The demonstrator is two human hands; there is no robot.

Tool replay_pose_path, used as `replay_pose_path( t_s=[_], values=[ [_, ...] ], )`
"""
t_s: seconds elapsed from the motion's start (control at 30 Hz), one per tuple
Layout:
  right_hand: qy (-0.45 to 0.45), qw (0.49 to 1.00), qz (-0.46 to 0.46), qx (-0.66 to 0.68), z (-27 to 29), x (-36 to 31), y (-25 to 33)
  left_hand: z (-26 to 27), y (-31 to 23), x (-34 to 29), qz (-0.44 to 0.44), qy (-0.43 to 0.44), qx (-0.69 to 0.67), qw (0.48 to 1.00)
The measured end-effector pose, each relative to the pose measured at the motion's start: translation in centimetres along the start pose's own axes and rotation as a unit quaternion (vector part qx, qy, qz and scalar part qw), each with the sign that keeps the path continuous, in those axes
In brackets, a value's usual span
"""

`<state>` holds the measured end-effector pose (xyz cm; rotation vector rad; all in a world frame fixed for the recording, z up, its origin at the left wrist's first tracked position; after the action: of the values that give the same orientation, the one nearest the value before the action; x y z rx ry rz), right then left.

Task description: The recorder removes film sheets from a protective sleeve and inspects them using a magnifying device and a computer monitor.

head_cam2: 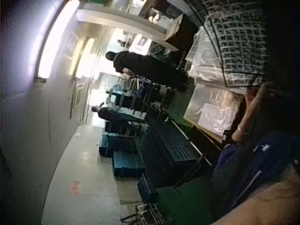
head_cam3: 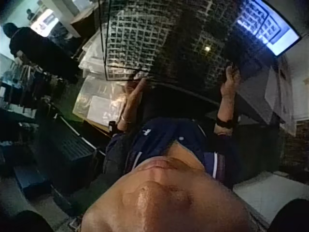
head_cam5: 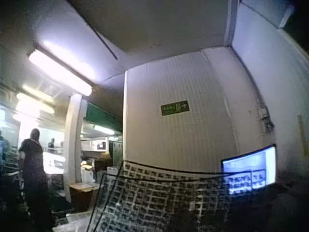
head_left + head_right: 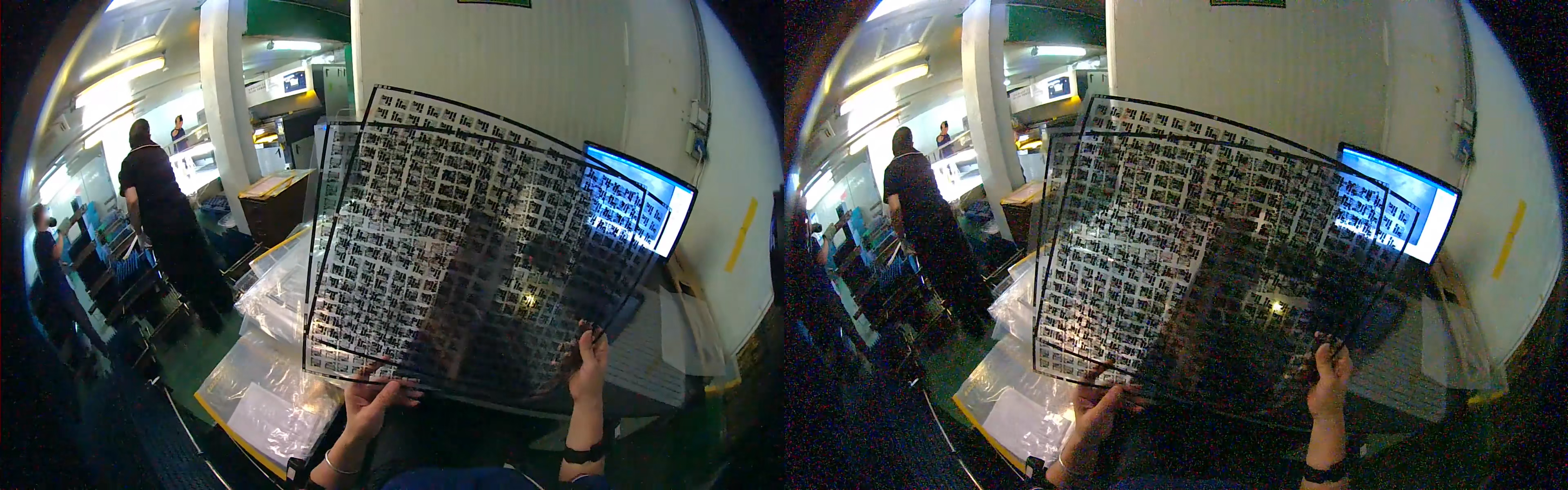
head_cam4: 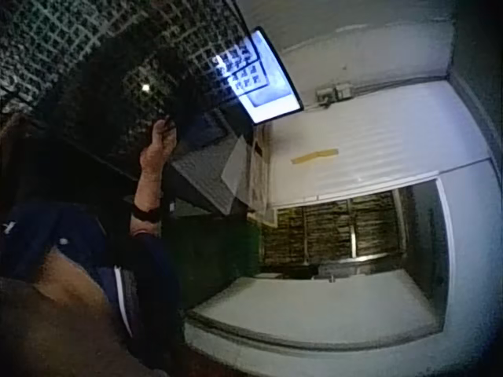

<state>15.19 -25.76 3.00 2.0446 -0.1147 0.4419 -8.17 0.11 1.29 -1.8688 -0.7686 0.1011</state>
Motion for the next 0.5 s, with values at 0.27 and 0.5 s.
replay_pose_path(
  t_s=[0.27,0.5],
  values=[
    [-0.001,0.99,0.08,-0.114,0.1,0.1,0.0,0.3,0.2,-0.5,0.002,-0.016,-0.033,0.999],
    [-0.025,0.999,0.038,0.006,1.6,1.6,1.9,1.0,-2.8,0.6,-0.042,-0.071,-0.041,0.996]
  ],
)
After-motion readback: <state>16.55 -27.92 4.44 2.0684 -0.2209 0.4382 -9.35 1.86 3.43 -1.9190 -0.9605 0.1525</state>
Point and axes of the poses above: each hand's wrist, its own x-axis towards the middle knuckle, its own z-axis out of the back of the hand, y = z × x, the point moved 3 cm from there along x, towards the middle knuckle, and after that the axes turned 4 degrees about x, right-handed, at the moved point
